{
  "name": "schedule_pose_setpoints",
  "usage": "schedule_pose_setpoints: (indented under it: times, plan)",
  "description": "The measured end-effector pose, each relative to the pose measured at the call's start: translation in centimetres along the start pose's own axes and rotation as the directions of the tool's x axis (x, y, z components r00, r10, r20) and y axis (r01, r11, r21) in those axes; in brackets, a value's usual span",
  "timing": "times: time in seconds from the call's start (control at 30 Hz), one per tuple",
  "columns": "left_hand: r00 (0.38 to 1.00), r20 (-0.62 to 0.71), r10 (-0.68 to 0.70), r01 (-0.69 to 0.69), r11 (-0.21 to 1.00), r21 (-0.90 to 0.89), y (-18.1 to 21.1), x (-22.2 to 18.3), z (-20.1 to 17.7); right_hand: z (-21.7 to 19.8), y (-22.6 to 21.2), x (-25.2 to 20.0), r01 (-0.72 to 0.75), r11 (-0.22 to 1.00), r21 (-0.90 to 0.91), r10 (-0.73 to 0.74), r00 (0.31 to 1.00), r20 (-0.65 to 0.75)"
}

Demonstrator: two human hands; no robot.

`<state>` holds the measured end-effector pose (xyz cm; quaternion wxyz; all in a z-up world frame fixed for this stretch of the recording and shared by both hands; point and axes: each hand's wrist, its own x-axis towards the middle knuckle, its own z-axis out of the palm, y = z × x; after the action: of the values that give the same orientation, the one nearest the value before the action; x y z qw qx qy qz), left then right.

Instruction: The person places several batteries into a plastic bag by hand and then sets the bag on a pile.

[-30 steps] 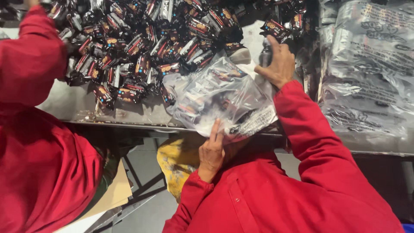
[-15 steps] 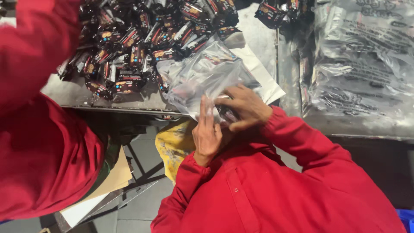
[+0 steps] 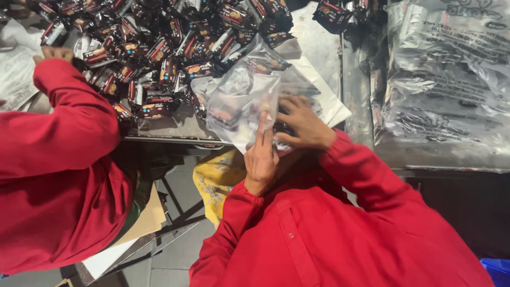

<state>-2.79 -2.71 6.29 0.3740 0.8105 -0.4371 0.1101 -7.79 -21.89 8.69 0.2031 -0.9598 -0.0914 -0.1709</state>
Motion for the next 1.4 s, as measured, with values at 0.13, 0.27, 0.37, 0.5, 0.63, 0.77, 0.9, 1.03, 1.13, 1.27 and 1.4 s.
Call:
schedule_pose_setpoints:
  times: [0.13, 0.27, 0.37, 0.5, 0.63, 0.77, 0.9, 1.03, 1.13, 1.27, 1.4]
  plan:
    - [0.999, -0.021, -0.037, 0.038, 0.999, 0.017, 0.2, 0.6, -0.4, -1.9, 0.5, -5.3, -0.131, 0.989, 0.063, 0.127, 0.990, 0.053]
    - [0.982, 0.187, -0.024, 0.020, 1.000, 0.024, 0.0, 1.6, -0.3, -2.5, 0.5, -8.4, -0.341, 0.932, 0.123, 0.338, 0.940, 0.050]
    - [0.944, 0.307, -0.119, 0.076, 0.986, 0.147, 0.3, 2.7, -0.6, -4.0, 0.1, -7.8, -0.541, 0.544, 0.641, 0.650, 0.755, 0.086]
    - [0.998, 0.030, -0.063, 0.066, 0.991, -0.117, 1.5, 1.3, -2.0, -4.5, -1.9, -6.3, -0.369, 0.271, 0.889, 0.481, 0.852, 0.207]
    - [0.999, -0.044, 0.009, -0.012, 0.997, -0.074, 2.3, -0.4, -2.3, 0.3, -3.4, -4.7, -0.344, 0.516, 0.785, 0.398, 0.907, 0.136]
    - [0.997, 0.065, 0.032, -0.025, 0.995, -0.093, 1.8, -2.0, -3.5, 5.0, -3.0, -3.8, -0.045, 0.997, 0.057, 0.046, 0.999, -0.016]
    - [0.989, -0.027, 0.144, -0.147, 0.984, -0.101, 1.9, -3.6, -3.2, 8.1, -1.8, -1.7, 0.011, 0.996, 0.085, -0.013, 1.000, 0.023]
    - [0.996, 0.049, 0.072, -0.066, 0.993, -0.101, 1.7, -4.1, -1.6, 8.5, -2.3, -2.5, -0.076, 0.843, 0.532, 0.133, 0.989, -0.070]
    - [0.988, -0.151, -0.029, -0.009, 0.970, -0.243, -0.4, -3.8, -2.6, 7.0, -4.2, -4.3, -0.144, 0.481, 0.865, 0.436, 0.895, -0.093]
    - [0.964, -0.128, -0.231, 0.149, 0.876, -0.458, -0.4, -4.2, -2.5, 3.7, -6.2, -6.9, -0.238, -0.597, 0.766, 0.407, 0.732, 0.546]
    - [0.958, 0.250, 0.139, 0.102, 0.650, -0.753, 3.3, -4.9, -1.2, 2.3, -6.2, -3.8, -0.111, -0.929, 0.353, 0.152, 0.755, 0.638]
